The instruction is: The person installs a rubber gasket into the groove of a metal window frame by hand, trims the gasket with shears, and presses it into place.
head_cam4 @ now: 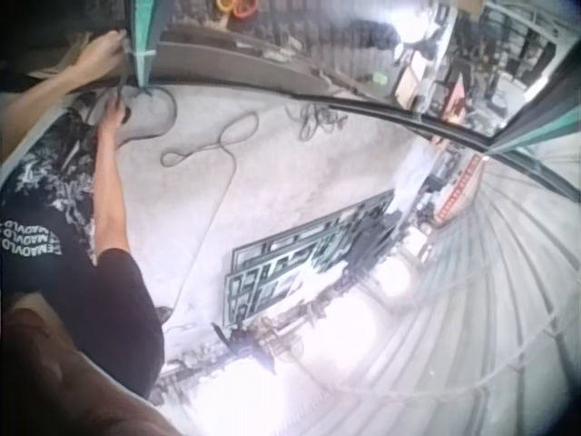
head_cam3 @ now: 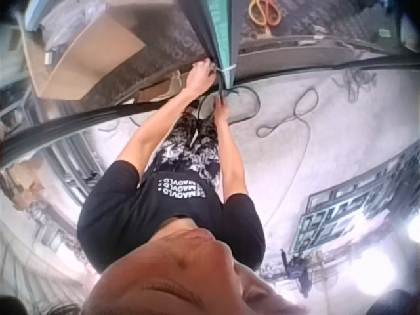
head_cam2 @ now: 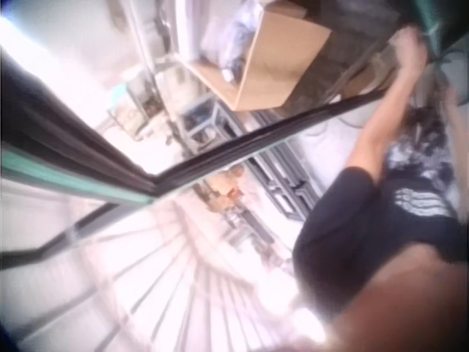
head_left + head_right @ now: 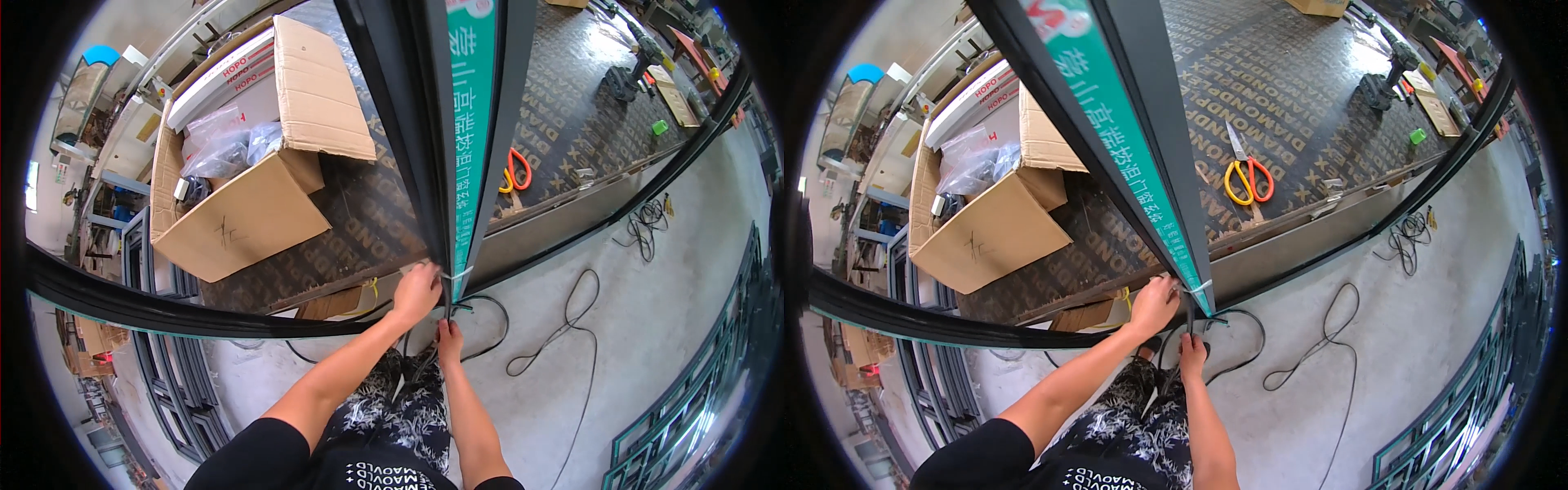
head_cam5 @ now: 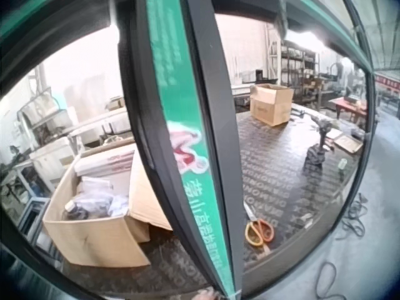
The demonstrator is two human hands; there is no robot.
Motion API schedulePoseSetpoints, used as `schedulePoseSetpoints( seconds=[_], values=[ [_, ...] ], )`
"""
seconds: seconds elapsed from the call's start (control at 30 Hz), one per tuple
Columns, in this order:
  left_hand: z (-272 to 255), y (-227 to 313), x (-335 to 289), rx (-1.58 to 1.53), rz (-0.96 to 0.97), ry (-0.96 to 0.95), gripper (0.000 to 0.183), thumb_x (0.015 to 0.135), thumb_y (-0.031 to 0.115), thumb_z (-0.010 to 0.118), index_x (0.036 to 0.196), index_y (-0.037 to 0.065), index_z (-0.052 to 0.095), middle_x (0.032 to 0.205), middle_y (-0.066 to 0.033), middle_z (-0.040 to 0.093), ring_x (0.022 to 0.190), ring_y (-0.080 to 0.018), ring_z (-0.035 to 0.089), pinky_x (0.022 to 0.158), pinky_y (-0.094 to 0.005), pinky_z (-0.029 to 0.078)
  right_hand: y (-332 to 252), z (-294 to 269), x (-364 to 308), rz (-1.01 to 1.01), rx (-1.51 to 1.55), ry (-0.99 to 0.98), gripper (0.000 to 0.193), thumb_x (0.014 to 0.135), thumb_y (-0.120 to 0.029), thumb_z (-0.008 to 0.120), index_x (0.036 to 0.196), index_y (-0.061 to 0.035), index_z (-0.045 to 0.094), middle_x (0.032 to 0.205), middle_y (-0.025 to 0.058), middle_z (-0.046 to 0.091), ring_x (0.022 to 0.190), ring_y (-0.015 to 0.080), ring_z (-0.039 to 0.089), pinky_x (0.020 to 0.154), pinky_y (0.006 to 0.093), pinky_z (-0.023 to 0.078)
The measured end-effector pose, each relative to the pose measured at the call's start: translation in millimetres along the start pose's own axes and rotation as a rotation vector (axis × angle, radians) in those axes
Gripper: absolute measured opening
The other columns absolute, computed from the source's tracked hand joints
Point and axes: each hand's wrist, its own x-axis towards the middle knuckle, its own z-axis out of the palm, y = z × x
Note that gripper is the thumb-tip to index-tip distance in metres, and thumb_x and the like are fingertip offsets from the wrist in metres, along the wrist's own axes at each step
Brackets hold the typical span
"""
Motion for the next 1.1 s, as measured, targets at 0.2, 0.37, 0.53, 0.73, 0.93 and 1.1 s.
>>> schedulePoseSetpoints(
  seconds=[0.2,0.37,0.53,0.73,0.93,1.1],
  values=[
    [14,1,-13,-0.076,-0.004,0.076,0.037,0.077,0.006,0.053,0.114,0.001,0.054,0.087,-0.0176,0.054,0.085,-0.0374,0.056,0.075,-0.0462,0.045,42,15,21,0.045,0.15,-0.023,0.025,0.098,-0.027,0.052,0.097,-0.0028,0.057,0.084,-0.0008,0.055,0.076,0.0094,0.045,0.071,0.0263,0.039],
    [28,1,-12,-0.034,-0.003,0.136,0.031,0.081,0.009,0.052,0.111,0.0,0.054,0.091,-0.0173,0.055,0.086,-0.0369,0.055,0.076,-0.0452,0.045,71,22,50,0.052,0.332,-0.01,0.029,0.098,-0.019,0.052,0.121,-0.0012,0.054,0.106,0.0007,0.059,0.093,0.0094,0.053,0.08,0.0235,0.042],
    [35,-4,-13,-0.048,0.059,0.211,0.016,0.088,0.009,0.051,0.102,0.0,0.052,0.084,-0.0163,0.051,0.079,-0.0365,0.052,0.068,-0.045,0.043,73,37,89,-0.033,0.38,-0.04,0.035,0.097,-0.019,0.054,0.123,0.0032,0.051,0.112,0.0047,0.059,0.099,0.0107,0.054,0.086,0.0229,0.043],
    [35,3,-15,-0.219,-0.04,0.28,0.027,0.094,0.016,0.051,0.113,-0.002,0.054,0.088,-0.0138,0.055,0.081,-0.0298,0.055,0.073,-0.0366,0.046,16,67,92,-0.175,0.67,-0.207,0.032,0.096,-0.019,0.055,0.118,0.0028,0.053,0.11,0.0065,0.06,0.097,0.013,0.056,0.083,0.0265,0.046],
    [13,18,-6,-0.256,-0.031,0.411,0.023,0.086,0.006,0.062,0.108,-0.001,0.058,0.086,-0.0102,0.055,0.073,-0.0207,0.058,0.065,-0.0293,0.047,-26,81,78,-0.228,0.57,-0.087,0.029,0.094,-0.021,0.059,0.112,0.0011,0.057,0.103,0.0026,0.063,0.088,0.0107,0.058,0.077,0.0252,0.048],
    [7,23,8,-0.235,-0.067,0.364,0.016,0.078,0.008,0.066,0.093,0.006,0.061,0.081,-0.006,0.056,0.064,-0.0216,0.058,0.06,-0.0324,0.047,-27,84,79,-0.231,0.506,0.037,0.025,0.092,-0.017,0.062,0.109,0.0007,0.059,0.099,0.0022,0.063,0.085,0.0087,0.058,0.075,0.0229,0.048]
  ],
)
